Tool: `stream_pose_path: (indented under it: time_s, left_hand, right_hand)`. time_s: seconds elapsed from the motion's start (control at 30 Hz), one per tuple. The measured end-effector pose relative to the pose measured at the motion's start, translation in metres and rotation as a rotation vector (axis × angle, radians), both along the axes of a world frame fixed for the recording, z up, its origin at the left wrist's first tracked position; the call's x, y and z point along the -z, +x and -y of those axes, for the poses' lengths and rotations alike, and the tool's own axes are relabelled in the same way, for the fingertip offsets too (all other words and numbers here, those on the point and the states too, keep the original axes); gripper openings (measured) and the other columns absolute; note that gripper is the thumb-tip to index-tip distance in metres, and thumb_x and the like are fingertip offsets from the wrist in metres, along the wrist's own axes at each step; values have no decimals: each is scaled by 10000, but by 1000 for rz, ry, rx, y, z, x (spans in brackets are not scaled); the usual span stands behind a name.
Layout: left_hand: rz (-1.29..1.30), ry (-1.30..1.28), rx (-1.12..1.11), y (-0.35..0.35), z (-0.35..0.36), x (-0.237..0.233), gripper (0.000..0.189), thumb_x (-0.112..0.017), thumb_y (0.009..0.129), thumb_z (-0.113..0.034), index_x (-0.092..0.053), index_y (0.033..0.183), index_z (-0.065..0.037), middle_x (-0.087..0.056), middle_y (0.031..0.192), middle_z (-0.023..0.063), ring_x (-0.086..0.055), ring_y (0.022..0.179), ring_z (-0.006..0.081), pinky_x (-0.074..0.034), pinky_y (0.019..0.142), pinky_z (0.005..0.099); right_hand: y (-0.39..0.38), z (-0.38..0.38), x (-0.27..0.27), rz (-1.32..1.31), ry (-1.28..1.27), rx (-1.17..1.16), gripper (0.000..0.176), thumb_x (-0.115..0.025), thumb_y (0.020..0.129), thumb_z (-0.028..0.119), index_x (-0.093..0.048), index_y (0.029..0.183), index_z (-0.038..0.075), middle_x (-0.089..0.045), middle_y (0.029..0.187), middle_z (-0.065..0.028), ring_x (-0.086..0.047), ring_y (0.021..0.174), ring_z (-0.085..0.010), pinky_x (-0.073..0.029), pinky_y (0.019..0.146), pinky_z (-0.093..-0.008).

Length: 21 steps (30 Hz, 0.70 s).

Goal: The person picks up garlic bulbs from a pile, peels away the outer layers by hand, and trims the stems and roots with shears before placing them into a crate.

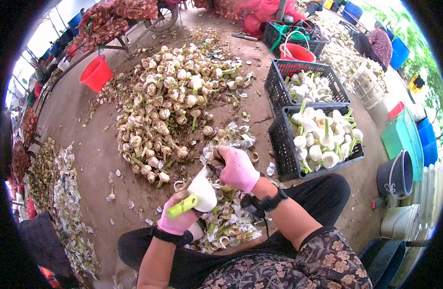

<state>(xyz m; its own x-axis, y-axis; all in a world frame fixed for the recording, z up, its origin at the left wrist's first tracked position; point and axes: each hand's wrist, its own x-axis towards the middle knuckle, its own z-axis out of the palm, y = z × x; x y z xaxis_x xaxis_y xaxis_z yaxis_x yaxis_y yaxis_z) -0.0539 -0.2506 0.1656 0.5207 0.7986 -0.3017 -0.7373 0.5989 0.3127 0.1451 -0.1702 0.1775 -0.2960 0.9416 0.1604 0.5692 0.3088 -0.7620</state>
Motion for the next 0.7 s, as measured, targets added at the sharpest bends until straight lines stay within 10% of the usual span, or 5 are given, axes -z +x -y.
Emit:
stream_pose_path:
  time_s: [0.27,0.33,0.43,0.53,0.7]
  left_hand:
    - [-70,55,-20,-1,1,15,693,-753,723,35,-406,1314,-63,-582,1172,79,-580,1077,208,-489,914,342]
    - [-269,172,-30,6,0,7,632,-744,734,34,-430,1275,-64,-573,1165,62,-577,1066,196,-485,911,341]
    - [-532,248,-40,17,-4,-5,658,-778,688,38,-441,1248,-41,-564,1150,53,-567,1052,166,-465,921,313]
    - [-753,370,-33,25,-9,-5,759,-829,621,7,-427,1264,-14,-561,1159,65,-550,1065,148,-451,925,293]
    - [-931,444,11,30,-11,-10,888,-813,590,20,-350,1348,8,-557,1188,116,-553,1075,177,-447,940,309]
  right_hand:
    - [27,11,125,398,-116,-119,309,-534,735,55,-648,1020,95,-637,823,-179,-615,812,-395,-504,756,-421]
    - [34,17,113,503,-110,-113,372,-548,742,8,-646,1092,84,-655,999,-137,-633,930,-309,-498,829,-359]
    - [35,17,54,-459,-657,-59,364,-699,802,32,-602,1151,-3,-604,1159,-74,-565,993,-111,-469,859,-284]
    - [28,17,15,-721,-549,-267,440,-711,789,76,-574,1201,10,-628,1145,-110,-569,1057,-143,-451,919,-299]
    - [21,16,-12,-187,-179,-451,352,-691,724,38,-609,1064,2,-638,951,-154,-632,890,-272,-482,788,-325]
